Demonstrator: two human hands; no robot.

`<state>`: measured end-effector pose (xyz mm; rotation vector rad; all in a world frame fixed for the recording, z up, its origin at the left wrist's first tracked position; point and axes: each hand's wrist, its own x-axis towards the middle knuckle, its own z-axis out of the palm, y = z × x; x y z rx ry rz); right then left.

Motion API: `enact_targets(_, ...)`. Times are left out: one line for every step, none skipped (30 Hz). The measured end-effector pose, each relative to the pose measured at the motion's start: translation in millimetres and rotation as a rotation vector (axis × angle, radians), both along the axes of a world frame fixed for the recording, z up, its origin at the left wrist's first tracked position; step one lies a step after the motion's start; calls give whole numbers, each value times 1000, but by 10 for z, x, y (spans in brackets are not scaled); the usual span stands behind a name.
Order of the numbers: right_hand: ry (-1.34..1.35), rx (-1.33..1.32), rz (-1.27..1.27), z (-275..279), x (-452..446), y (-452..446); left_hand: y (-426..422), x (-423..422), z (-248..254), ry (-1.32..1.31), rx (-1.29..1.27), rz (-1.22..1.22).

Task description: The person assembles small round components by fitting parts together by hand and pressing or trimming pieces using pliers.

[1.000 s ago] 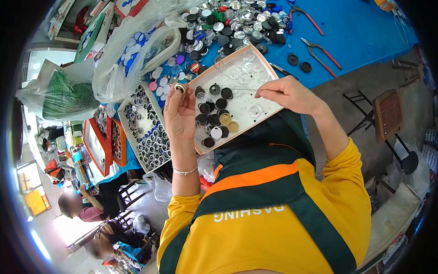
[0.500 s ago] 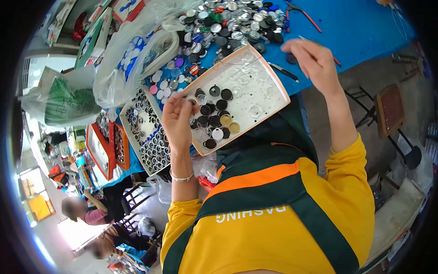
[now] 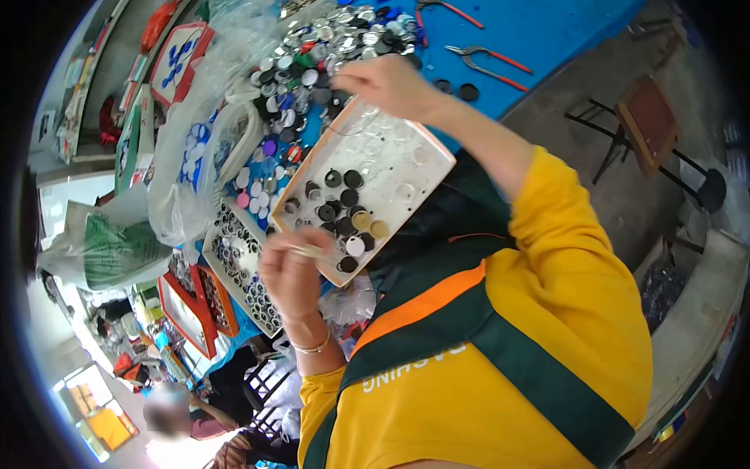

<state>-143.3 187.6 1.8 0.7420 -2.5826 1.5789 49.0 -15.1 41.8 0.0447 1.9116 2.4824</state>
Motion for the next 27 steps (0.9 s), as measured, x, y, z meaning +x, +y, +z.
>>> enact_targets(26,38,88,-28,75,126,-127,-64,8,41,-12,240)
enact_targets(53,77,180,-55,197,204,-267,-169,-46,83,237,337)
enact_targets(-17,128,346,-71,391,232,-401,-231,-57,13,377,491)
enact_targets(-84,181,511,-70,598,228,-510,-288,-100,6,464,496)
enact_targets(-3,142,611,-28,747,209,-606,-349,-156,-1,551,495)
enact_targets(75,103,703,27,827,217,-653,-404,-189,-12,640,487)
enact_targets(153,40,640,119,774,255,-616,-442,-199,-71,541,521)
enact_targets(275,-108,506,284,672,326,-547,-403,-237,-84,366,486)
enact_targets(235,-40,388,519,588,412,-446,-382,-289,-95,192,434)
enact_targets(195,32,259,654,525,480,-327,-376,-334,-103,19,369)
enact_targets(248,-59,209,633,458,423,-204,-286,-346,-71,-156,231)
enact_targets(298,-146,155,590,401,301,-26,-201,-322,-88,-199,122)
enact_targets(306,-203,174,490,370,139,136,-131,-306,-101,-237,11)
enact_targets(316,-260,194,341,359,-46,218,-73,-335,50,-474,-166)
enact_targets(370,-227,296,156,394,-260,397,-23,-272,184,-453,-269)
enact_targets(424,-196,404,44,432,-386,491,-90,-163,343,-556,-388)
enact_targets(362,-59,425,66,455,-375,544,-149,-50,280,-541,-442)
enact_targets(298,72,451,98,475,-378,547,-183,20,213,-530,-489)
enact_targets(235,199,483,115,482,-392,507,-169,27,178,-433,-416)
enact_targets(355,-43,335,-12,351,-338,437,-135,29,144,-338,-336)
enact_targets(280,-58,237,-18,298,-223,346,-124,18,113,-246,-250)
enact_targets(204,-75,145,-25,290,-100,181,-125,-89,162,-236,-113)
enact_targets(275,20,184,-78,366,-31,70,-160,-166,157,-91,14)
enact_targets(344,112,220,-124,490,6,94,-235,-142,110,52,264)
enact_targets(314,233,434,-95,656,17,46,-333,-62,7,252,408)
enact_targets(288,361,645,-50,824,24,-31,-425,-2,-89,459,545)
enact_targets(251,181,678,-42,940,34,-116,-475,-41,-70,432,494)
